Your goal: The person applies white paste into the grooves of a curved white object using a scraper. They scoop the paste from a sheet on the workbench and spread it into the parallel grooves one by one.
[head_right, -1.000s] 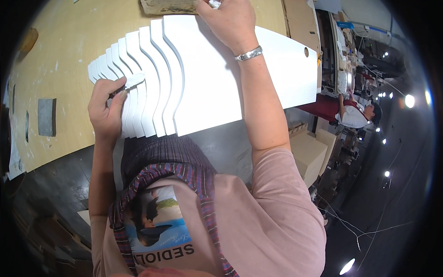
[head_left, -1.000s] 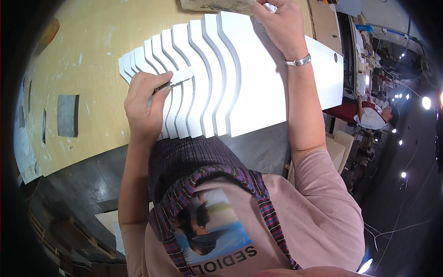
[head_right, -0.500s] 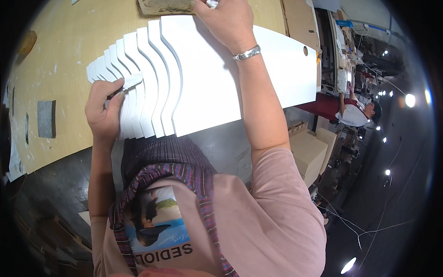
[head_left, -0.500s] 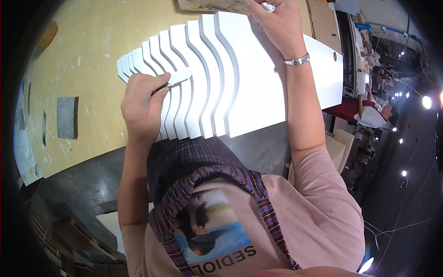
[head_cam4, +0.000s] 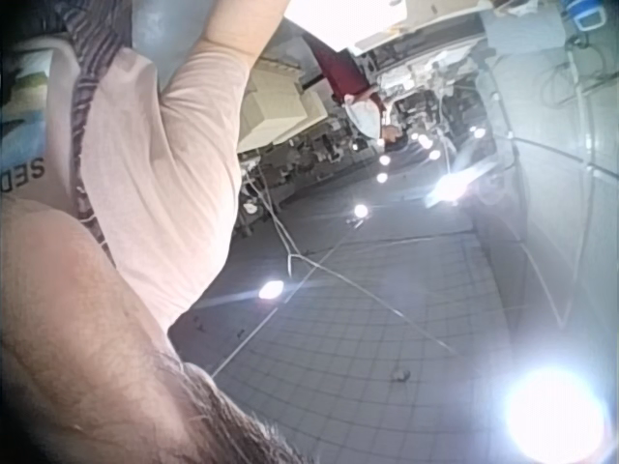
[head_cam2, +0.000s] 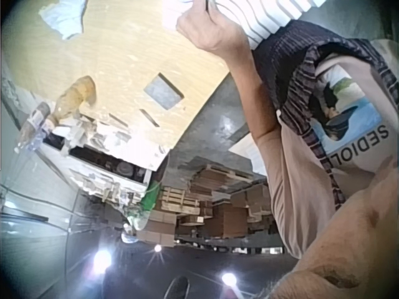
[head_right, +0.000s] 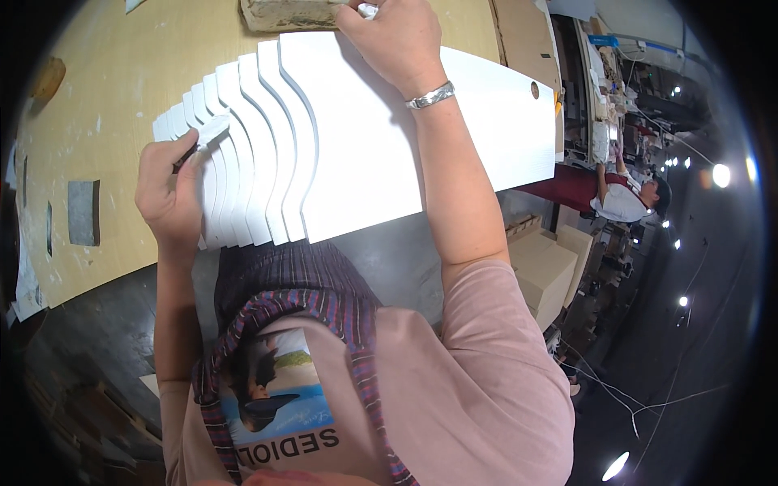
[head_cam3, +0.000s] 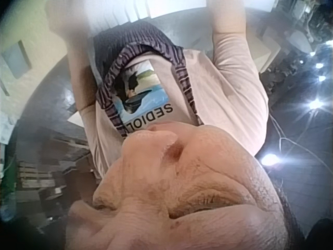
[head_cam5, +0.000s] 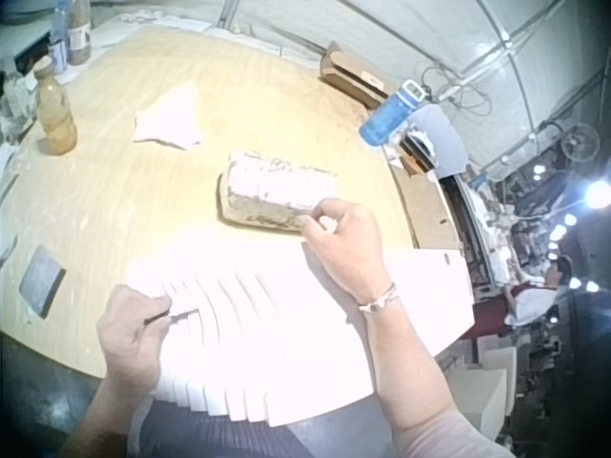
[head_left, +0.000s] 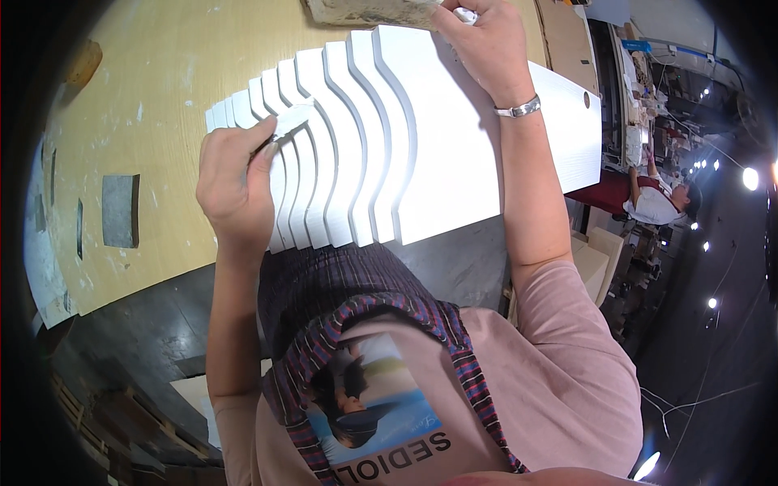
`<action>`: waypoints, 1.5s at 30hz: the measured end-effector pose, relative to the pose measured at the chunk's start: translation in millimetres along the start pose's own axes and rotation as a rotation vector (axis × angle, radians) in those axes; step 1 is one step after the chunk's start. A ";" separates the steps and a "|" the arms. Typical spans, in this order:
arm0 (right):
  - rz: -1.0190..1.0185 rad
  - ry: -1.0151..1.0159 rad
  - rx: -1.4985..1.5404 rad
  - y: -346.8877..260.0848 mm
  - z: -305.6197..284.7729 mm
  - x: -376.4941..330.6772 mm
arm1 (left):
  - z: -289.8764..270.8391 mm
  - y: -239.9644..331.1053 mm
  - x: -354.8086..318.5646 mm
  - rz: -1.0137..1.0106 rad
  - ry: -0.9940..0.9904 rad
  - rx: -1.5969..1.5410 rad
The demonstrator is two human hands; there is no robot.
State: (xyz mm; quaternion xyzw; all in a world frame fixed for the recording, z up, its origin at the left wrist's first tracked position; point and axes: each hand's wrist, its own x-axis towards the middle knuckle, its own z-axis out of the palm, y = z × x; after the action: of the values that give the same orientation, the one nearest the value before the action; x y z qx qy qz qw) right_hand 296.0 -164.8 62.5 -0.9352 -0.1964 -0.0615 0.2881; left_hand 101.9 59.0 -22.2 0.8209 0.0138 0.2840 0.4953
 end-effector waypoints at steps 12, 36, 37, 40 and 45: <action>0.056 -0.058 0.018 -9.6 -2.8 3.5 | -1.7 -1.0 7.6 -0.036 0.029 0.035; 0.007 -0.014 -0.009 -2.7 1.7 8.6 | 18.4 12.4 8.6 -0.037 -0.037 -0.103; 0.008 -0.017 0.001 -2.6 2.1 8.5 | 17.8 12.2 8.6 -0.038 -0.037 -0.102; 0.016 -0.027 0.009 -4.1 1.5 8.7 | 16.7 10.7 8.4 -0.053 -0.078 -0.168; 0.022 -0.031 0.012 -1.3 2.7 7.3 | 17.8 14.0 9.9 -0.052 -0.044 -0.120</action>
State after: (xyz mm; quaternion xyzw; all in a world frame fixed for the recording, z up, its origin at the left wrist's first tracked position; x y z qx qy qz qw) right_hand 302.2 -159.9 62.6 -0.9364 -0.1908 -0.0426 0.2915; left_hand 115.1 40.6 -12.4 0.7951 0.0070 0.2532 0.5511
